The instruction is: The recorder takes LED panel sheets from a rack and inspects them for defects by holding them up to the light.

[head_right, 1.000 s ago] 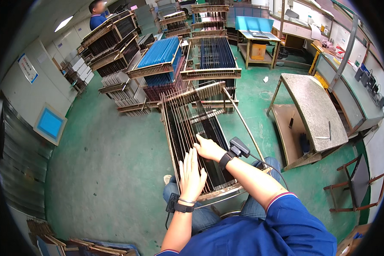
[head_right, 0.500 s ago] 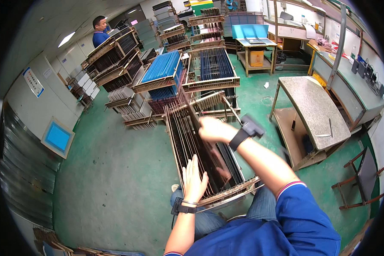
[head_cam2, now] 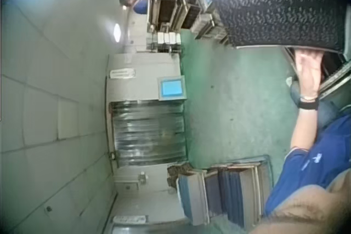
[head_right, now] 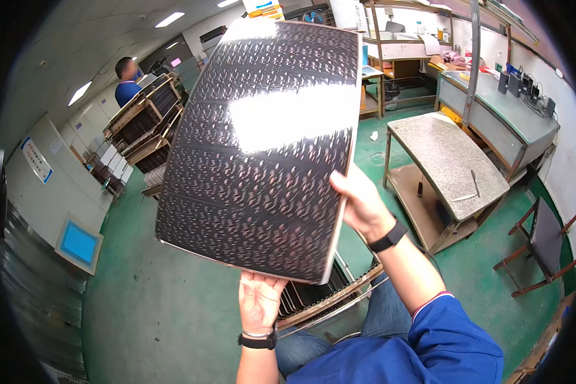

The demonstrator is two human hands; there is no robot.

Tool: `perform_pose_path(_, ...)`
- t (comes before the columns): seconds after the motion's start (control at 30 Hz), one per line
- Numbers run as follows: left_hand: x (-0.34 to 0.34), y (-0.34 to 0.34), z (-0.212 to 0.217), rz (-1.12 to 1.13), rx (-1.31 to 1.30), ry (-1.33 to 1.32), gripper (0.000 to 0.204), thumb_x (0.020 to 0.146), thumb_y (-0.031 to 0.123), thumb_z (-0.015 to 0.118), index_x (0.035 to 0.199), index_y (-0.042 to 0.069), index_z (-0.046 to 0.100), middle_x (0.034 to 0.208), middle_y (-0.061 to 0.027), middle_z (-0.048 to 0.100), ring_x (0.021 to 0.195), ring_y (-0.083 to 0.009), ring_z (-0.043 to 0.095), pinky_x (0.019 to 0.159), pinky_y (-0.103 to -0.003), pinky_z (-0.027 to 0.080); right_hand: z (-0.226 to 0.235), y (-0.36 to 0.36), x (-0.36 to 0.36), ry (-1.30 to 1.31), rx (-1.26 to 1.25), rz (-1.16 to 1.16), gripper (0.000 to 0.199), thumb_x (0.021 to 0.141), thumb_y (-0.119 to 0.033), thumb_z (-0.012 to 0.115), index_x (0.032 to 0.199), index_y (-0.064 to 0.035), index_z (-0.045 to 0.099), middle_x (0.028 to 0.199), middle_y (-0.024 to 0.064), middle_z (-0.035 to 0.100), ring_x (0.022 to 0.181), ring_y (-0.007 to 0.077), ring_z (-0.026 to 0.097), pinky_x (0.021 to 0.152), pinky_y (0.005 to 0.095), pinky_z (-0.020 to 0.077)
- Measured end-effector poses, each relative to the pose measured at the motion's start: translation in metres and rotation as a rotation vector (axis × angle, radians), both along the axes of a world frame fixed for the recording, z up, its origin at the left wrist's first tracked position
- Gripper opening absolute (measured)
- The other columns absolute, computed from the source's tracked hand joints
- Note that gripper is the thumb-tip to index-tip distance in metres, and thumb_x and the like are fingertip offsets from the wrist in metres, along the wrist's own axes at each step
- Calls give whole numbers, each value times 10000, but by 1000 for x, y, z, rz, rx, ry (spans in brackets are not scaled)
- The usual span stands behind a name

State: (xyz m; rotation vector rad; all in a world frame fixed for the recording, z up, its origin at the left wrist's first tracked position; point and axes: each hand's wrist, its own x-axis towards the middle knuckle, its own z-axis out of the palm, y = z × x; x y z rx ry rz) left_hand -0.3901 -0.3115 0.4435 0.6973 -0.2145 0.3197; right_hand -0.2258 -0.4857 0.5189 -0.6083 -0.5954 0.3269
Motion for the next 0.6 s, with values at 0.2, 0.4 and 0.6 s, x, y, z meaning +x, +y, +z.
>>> perform_pose_path(0.2,1,32,23,264,-175,166,429,936,116,431,1336,213,311,1280,-43,436,1148,-221,448,989,-455,375,-9,-12,20,-138,144,265,332,877,-123,541,1184,-11,479,1107,94,579,972,197,588,817,358,516)
perform_pose_path(0.4,-15,97,83,577,263,-10,443,931,139,453,1344,101,297,1291,-68,430,1156,-209,444,1006,-398,364,52,-85,116,-75,179,-196,323,924,-157,477,1197,16,476,1134,147,557,1016,201,560,875,291,484)
perform_pose_path(0.6,-14,132,176,645,512,-225,403,936,121,442,1320,104,322,1216,-95,482,1122,-226,477,975,-395,422,108,-136,98,-229,-406,-728,314,851,-241,624,1126,-107,554,895,-49,598,586,6,558,523,163,516)
